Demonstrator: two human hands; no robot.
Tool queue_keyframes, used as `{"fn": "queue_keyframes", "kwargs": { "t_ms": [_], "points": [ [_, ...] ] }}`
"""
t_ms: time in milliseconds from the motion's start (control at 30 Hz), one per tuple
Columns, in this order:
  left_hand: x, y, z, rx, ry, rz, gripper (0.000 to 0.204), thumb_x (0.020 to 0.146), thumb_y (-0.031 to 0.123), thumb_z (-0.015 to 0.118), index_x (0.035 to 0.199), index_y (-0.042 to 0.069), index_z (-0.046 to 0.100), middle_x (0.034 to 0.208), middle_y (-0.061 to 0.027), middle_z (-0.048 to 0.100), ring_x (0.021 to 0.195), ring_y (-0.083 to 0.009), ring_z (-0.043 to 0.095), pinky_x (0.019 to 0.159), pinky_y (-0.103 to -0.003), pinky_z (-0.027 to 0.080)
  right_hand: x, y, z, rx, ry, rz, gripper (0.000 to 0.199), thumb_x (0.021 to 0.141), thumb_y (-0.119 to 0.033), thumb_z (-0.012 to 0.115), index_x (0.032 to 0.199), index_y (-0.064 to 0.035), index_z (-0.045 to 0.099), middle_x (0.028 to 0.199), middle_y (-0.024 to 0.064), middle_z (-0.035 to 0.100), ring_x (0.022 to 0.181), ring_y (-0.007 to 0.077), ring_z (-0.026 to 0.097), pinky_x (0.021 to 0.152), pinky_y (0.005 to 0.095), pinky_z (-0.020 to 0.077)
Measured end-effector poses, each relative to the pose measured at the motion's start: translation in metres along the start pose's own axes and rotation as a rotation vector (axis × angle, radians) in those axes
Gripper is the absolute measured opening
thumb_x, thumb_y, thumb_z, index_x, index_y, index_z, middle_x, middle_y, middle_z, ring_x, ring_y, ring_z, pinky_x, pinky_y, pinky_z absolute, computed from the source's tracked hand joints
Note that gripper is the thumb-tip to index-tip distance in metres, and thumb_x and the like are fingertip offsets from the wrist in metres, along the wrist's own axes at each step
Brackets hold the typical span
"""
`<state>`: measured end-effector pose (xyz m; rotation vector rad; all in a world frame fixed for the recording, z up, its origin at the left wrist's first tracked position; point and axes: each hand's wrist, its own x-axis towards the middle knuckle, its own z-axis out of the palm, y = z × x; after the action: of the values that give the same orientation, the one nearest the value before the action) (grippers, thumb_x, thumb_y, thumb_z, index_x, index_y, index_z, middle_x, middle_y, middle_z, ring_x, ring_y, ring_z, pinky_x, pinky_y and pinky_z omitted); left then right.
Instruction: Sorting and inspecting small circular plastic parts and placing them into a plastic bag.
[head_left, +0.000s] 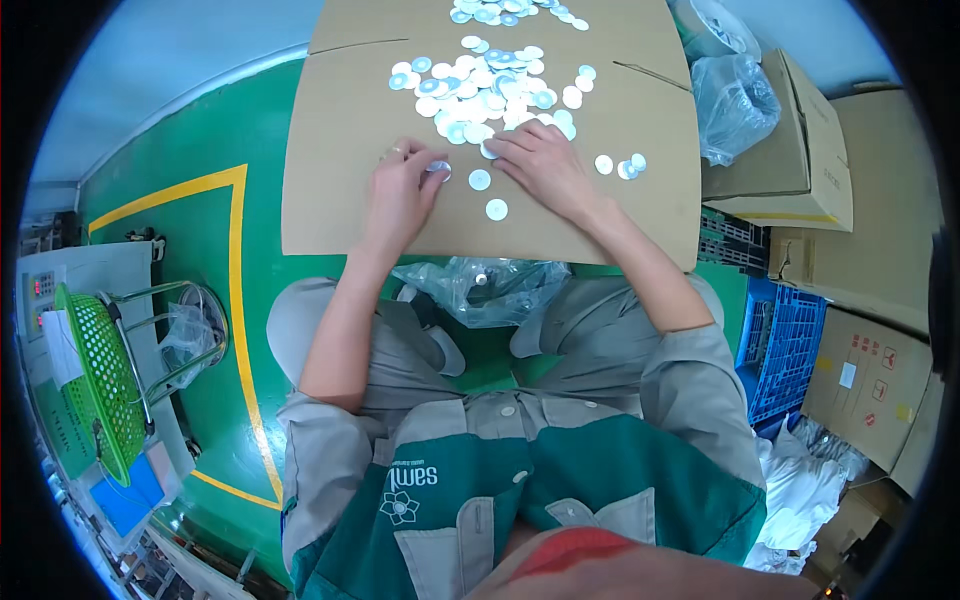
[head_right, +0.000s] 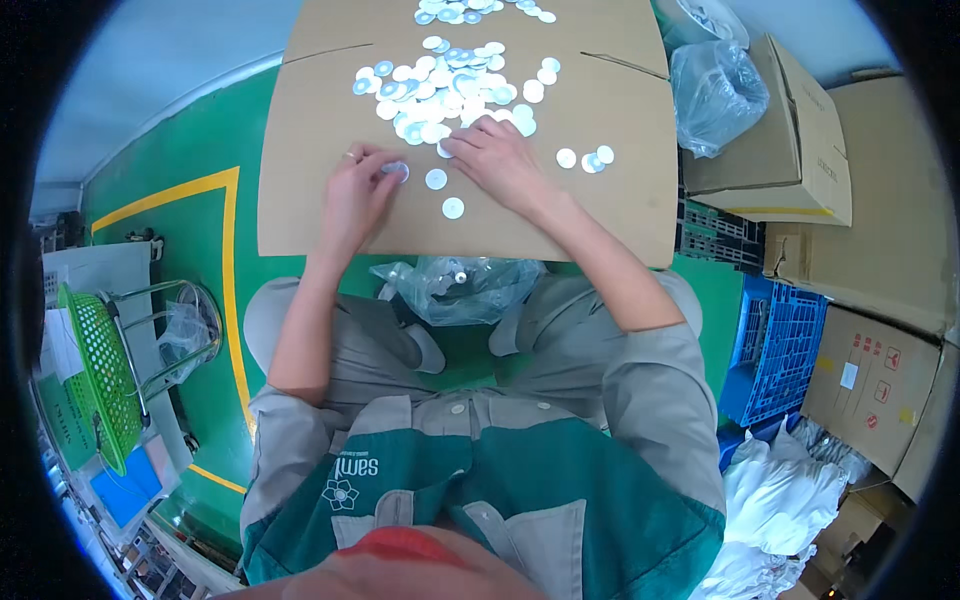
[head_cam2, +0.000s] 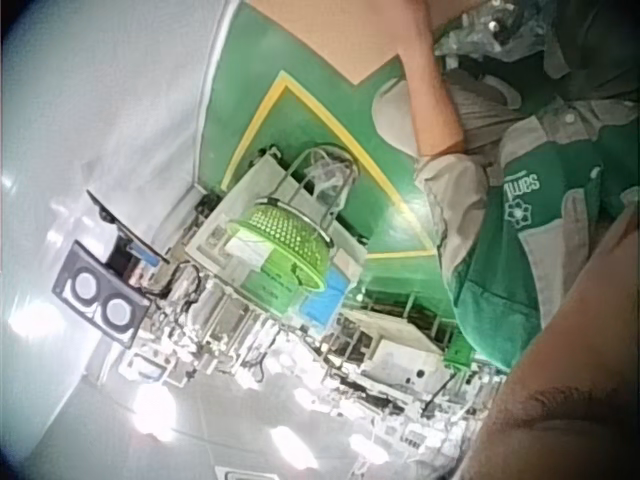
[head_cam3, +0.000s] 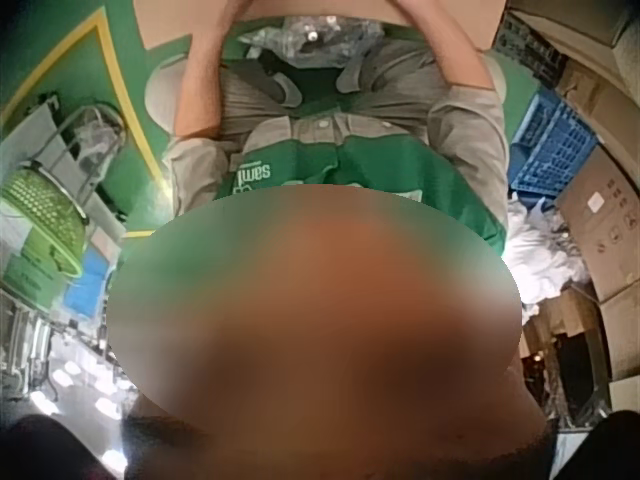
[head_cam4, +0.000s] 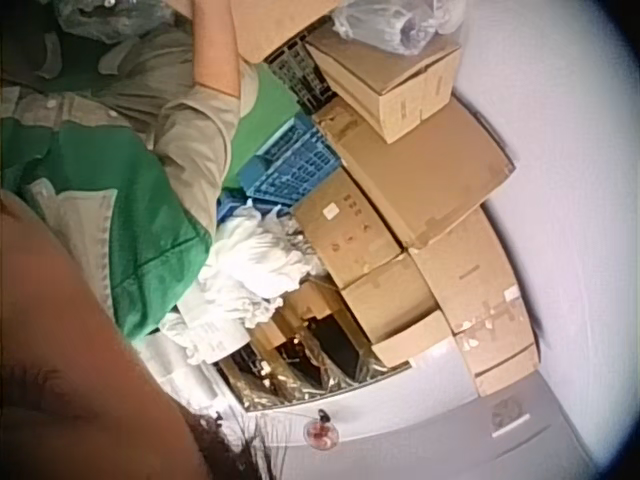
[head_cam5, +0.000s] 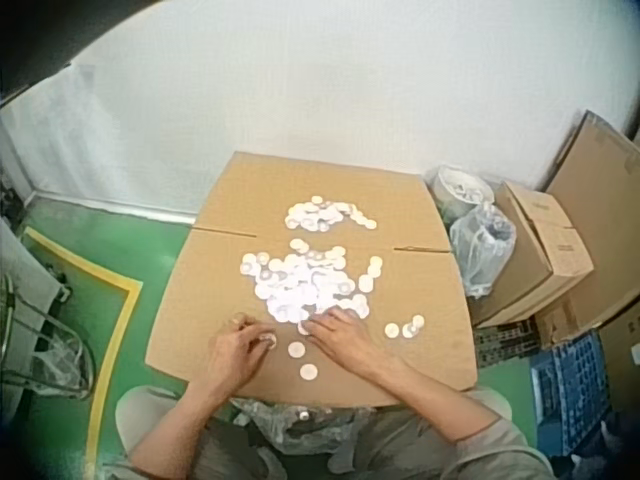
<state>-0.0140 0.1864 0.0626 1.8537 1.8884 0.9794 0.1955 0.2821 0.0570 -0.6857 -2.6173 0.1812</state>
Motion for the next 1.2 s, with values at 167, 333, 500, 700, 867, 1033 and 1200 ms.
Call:
{"fn": "queue_keyframes", "kwargs": {
  "t_ms": [167, 333, 500, 700, 867, 1033, 1200],
  "points": [
    [0.026, 0.010, 0.017, 0.054, 0.139, 0.215, 0.024, 0.078, 0.011, 0.071, 0.101, 0.008, 0.069, 0.104, -0.0071, 0.064, 0.103, -0.0285, 0.056, 0.085, -0.040, 0.048, 0.001, 0.008, 0.001, -0.106, 0.047, -0.072, 0.022, 0.083, -0.014, 0.066, 0.104, -0.0097, 0.068, 0.085, 0.0052, 0.066, 0.079, 0.0191, 0.061, 0.074, 0.0315, 0.0483],
    [0.030, 0.004, 0.024, 0.117, 0.056, 0.274, 0.025, 0.075, 0.012, 0.073, 0.100, 0.010, 0.071, 0.105, -0.0043, 0.066, 0.106, -0.0268, 0.055, 0.087, -0.040, 0.046, 0.017, -0.001, -0.023, 0.267, 0.020, 0.240, 0.017, 0.086, -0.014, 0.064, 0.100, -0.0056, 0.068, 0.081, 0.0098, 0.066, 0.070, 0.0231, 0.062, 0.066, 0.0339, 0.0496],
    [0.033, -0.001, 0.004, 0.082, -0.013, 0.210, 0.019, 0.074, 0.011, 0.073, 0.093, 0.008, 0.072, 0.098, -0.0056, 0.067, 0.094, -0.0277, 0.059, 0.083, -0.040, 0.048, 0.044, 0.022, -0.007, 0.150, 0.153, 0.169, 0.021, 0.085, -0.022, 0.065, 0.102, -0.0100, 0.069, 0.094, 0.0086, 0.065, 0.092, 0.0268, 0.061, 0.078, 0.0390, 0.0511],
    [0.045, -0.005, 0.023, 0.135, 0.134, 0.215, 0.029, 0.079, 0.012, 0.071, 0.107, 0.008, 0.068, 0.116, -0.0103, 0.062, 0.106, -0.0318, 0.054, 0.090, -0.041, 0.046, 0.054, 0.014, 0.002, 0.130, -0.048, 0.106, 0.019, 0.085, -0.017, 0.066, 0.101, -0.0081, 0.069, 0.097, 0.0083, 0.062, 0.089, 0.0263, 0.059, 0.078, 0.0372, 0.0499],
    [0.040, -0.017, 0.016, 0.124, 0.174, 0.300, 0.014, 0.080, 0.009, 0.070, 0.094, 0.006, 0.072, 0.091, -0.0072, 0.066, 0.083, -0.0260, 0.060, 0.073, -0.035, 0.050, 0.031, -0.002, -0.037, 0.409, -0.275, 0.399, 0.018, 0.086, -0.014, 0.064, 0.101, -0.0067, 0.068, 0.087, 0.0103, 0.061, 0.082, 0.0253, 0.062, 0.071, 0.0363, 0.0498],
    [0.030, 0.010, -0.014, -0.200, -0.178, -0.094, 0.017, 0.079, 0.010, 0.071, 0.095, 0.003, 0.070, 0.080, -0.0117, 0.065, 0.069, -0.0249, 0.062, 0.065, -0.035, 0.050, -0.002, -0.005, -0.032, 0.163, -0.158, 0.271, 0.027, 0.085, -0.018, 0.066, 0.112, -0.0137, 0.066, 0.102, 0.0084, 0.059, 0.087, 0.0248, 0.062, 0.075, 0.0368, 0.0514],
    [0.009, 0.021, -0.013, -0.102, -0.241, -0.084, 0.023, 0.075, 0.012, 0.075, 0.093, 0.001, 0.064, 0.072, -0.0095, 0.060, 0.068, -0.0233, 0.059, 0.065, -0.035, 0.048, -0.004, 0.006, -0.027, -0.055, -0.078, 0.189, 0.017, 0.087, -0.017, 0.063, 0.103, -0.0102, 0.065, 0.102, 0.0085, 0.060, 0.092, 0.0259, 0.061, 0.076, 0.0388, 0.0527]
  ]
}}
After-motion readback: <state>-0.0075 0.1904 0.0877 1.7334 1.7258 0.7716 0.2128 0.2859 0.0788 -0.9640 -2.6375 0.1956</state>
